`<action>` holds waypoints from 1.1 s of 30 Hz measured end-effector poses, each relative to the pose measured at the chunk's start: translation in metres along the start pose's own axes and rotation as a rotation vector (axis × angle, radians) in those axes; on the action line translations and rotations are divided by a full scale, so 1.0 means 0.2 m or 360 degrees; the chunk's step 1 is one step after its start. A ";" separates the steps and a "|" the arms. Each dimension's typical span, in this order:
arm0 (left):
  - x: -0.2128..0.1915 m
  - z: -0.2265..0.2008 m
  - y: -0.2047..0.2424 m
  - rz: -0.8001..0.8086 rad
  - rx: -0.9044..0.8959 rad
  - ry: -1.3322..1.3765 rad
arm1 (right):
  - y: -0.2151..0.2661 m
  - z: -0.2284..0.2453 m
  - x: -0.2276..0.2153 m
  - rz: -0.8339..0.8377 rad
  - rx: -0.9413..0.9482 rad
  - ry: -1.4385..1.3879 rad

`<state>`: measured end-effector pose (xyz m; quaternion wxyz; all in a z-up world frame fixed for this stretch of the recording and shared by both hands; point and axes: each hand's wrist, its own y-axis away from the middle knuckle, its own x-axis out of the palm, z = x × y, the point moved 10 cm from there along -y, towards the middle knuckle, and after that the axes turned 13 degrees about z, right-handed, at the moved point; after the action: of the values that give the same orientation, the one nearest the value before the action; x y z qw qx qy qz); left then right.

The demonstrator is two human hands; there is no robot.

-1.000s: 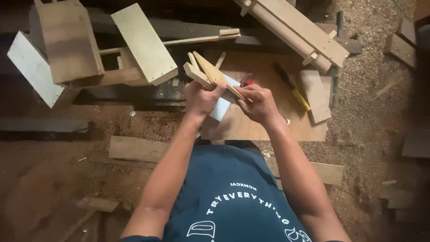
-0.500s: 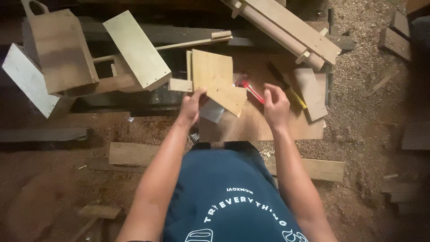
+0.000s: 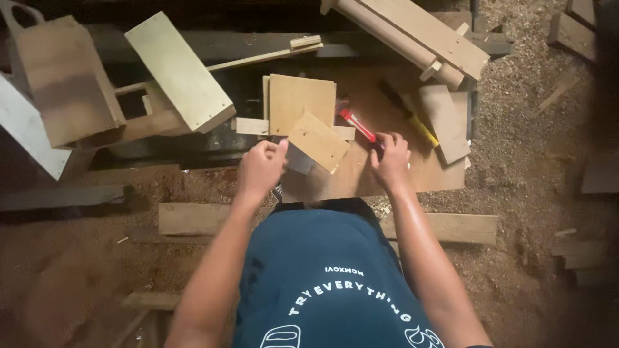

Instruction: The person assembles a small wooden structure by aligning and hammering nails into wooden pieces. They repeatedly reposition and adjust the components to ensure proper alignment before securing them with a hammer.

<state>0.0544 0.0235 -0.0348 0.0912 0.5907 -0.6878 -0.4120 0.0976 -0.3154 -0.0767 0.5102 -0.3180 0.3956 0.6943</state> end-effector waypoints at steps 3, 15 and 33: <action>0.11 -0.05 0.06 0.0135 -0.0017 -0.0543 | -0.01 0.02 0.00 0.0015 -0.0028 0.0041; 0.44 -0.44 -0.11 -0.0381 0.1155 -0.2002 | -0.05 -0.05 0.00 0.0135 -0.0078 0.0053; 0.01 -0.31 0.75 -0.1065 0.1315 -0.0710 | -0.22 0.63 0.19 0.0600 -0.0674 -0.0200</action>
<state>-0.0181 -0.0120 0.1057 -0.4297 0.6615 -0.5698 -0.2303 0.1251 -0.1801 -0.0585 0.3178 -0.2947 0.2616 0.8624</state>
